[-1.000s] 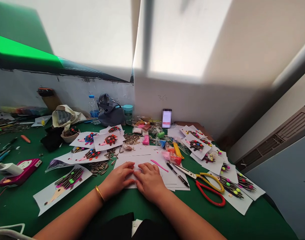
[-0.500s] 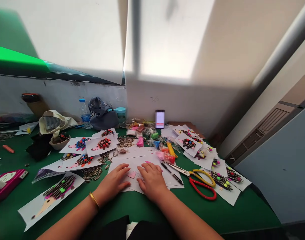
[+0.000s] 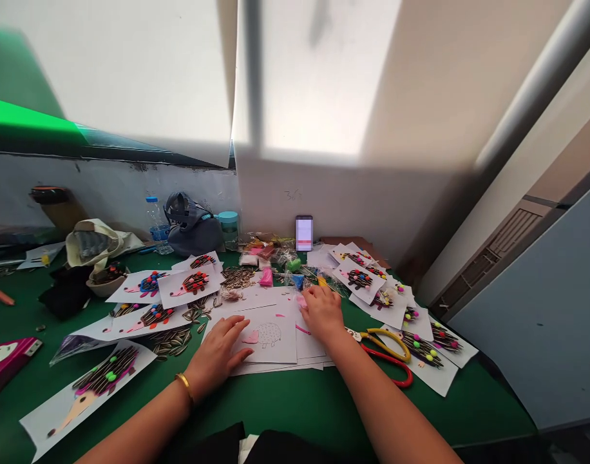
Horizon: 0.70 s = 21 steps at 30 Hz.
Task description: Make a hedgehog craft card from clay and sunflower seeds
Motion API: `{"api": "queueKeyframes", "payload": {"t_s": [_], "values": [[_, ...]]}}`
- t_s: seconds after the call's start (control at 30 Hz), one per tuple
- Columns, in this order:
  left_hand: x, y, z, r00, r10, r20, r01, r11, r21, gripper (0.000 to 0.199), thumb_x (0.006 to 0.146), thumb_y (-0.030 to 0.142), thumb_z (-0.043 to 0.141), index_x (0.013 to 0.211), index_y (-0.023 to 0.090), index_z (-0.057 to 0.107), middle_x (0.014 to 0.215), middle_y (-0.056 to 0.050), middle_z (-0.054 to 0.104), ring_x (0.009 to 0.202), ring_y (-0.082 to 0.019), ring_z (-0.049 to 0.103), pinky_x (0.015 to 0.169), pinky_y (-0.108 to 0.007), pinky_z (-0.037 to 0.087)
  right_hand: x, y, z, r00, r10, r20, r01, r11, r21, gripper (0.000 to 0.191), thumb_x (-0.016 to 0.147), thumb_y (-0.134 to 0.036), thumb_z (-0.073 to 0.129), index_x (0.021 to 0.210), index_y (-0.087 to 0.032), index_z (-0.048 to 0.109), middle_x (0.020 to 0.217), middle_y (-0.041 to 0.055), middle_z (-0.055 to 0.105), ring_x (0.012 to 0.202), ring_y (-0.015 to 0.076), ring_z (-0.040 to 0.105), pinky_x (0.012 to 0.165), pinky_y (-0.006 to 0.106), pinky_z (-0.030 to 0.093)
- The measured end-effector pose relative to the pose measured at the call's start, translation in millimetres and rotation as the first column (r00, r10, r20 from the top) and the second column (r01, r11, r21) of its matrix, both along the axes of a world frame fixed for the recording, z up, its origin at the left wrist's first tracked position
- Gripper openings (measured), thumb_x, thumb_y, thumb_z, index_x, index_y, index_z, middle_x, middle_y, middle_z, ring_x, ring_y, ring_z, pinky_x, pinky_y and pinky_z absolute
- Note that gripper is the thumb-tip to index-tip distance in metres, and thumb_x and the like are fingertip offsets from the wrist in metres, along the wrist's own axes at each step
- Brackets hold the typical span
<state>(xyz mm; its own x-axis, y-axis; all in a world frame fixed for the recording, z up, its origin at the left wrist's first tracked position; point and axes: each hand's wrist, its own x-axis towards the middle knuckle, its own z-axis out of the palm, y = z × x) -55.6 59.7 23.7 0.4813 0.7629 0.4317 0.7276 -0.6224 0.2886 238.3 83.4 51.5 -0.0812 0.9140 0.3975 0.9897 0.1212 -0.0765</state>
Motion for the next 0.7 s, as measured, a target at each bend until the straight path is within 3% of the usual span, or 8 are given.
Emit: {"api": "queueKeyframes", "payload": {"t_s": [0.13, 0.27, 0.4, 0.5, 0.7], "values": [[-2.1, -0.4, 4.7, 1.000, -0.006, 0.012, 0.006, 1.000, 0.028, 0.041, 0.087, 0.040, 0.060, 0.124, 0.022, 0.057, 0.127, -0.012, 0.059, 0.119, -0.029, 0.056, 0.108, -0.057, 0.038, -9.9, 11.4, -1.3, 1.000, 0.017, 0.020, -0.017, 1.000, -0.004, 0.016, 0.081, -0.024, 0.064, 0.096, -0.023, 0.070, 0.108, 0.0089, 0.065, 0.106, 0.0290, 0.051, 0.088, 0.044, 0.036], [-0.5, -2.0, 18.4, 0.999, -0.001, 0.041, -0.001, 0.999, 0.034, 0.036, 0.090, 0.040, 0.057, 0.122, 0.023, 0.058, 0.126, -0.011, 0.060, 0.118, -0.028, 0.056, 0.109, -0.061, 0.034, -21.3, 7.8, 1.7, 0.984, 0.121, -0.132, -0.108, 0.989, 0.100, 0.017, 0.083, -0.021, 0.060, 0.099, -0.023, 0.068, 0.111, 0.0070, 0.066, 0.108, 0.0278, 0.054, 0.093, 0.045, 0.039], [10.6, -4.6, 44.0, 0.994, -0.053, 0.092, 0.052, 0.999, 0.014, 0.038, 0.091, 0.036, 0.056, 0.127, 0.025, 0.054, 0.128, -0.011, 0.057, 0.118, -0.026, 0.055, 0.103, -0.050, 0.044, -44.1, -12.3, 1.8, 0.855, 0.361, -0.371, -0.319, 0.932, 0.171, 0.031, 0.087, -0.024, 0.057, 0.118, -0.021, 0.059, 0.118, 0.0070, 0.066, 0.108, 0.0227, 0.059, 0.094, 0.038, 0.046], [20.6, -4.2, 57.0, 0.992, -0.103, 0.077, 0.102, 0.995, 0.015, 0.037, 0.089, 0.029, 0.057, 0.125, 0.025, 0.055, 0.125, -0.009, 0.059, 0.116, -0.025, 0.055, 0.103, -0.049, 0.044, -62.7, -27.4, -4.3, 0.781, 0.417, -0.464, -0.384, 0.908, 0.169, 0.032, 0.087, -0.025, 0.057, 0.119, -0.022, 0.058, 0.116, 0.0067, 0.067, 0.106, 0.0220, 0.061, 0.094, 0.037, 0.049], [27.8, 0.2, 46.7, 0.997, -0.003, 0.072, -0.003, 0.996, 0.086, 0.028, 0.086, 0.026, 0.060, 0.113, 0.022, 0.062, 0.117, -0.010, 0.062, 0.109, -0.028, 0.058, 0.100, -0.052, 0.046, -78.1, -36.5, -16.2, 0.741, 0.441, -0.506, -0.387, 0.897, 0.215, 0.036, 0.088, -0.023, 0.053, 0.124, -0.022, 0.054, 0.116, 0.0085, 0.066, 0.104, 0.0224, 0.062, 0.092, 0.039, 0.052]]}}
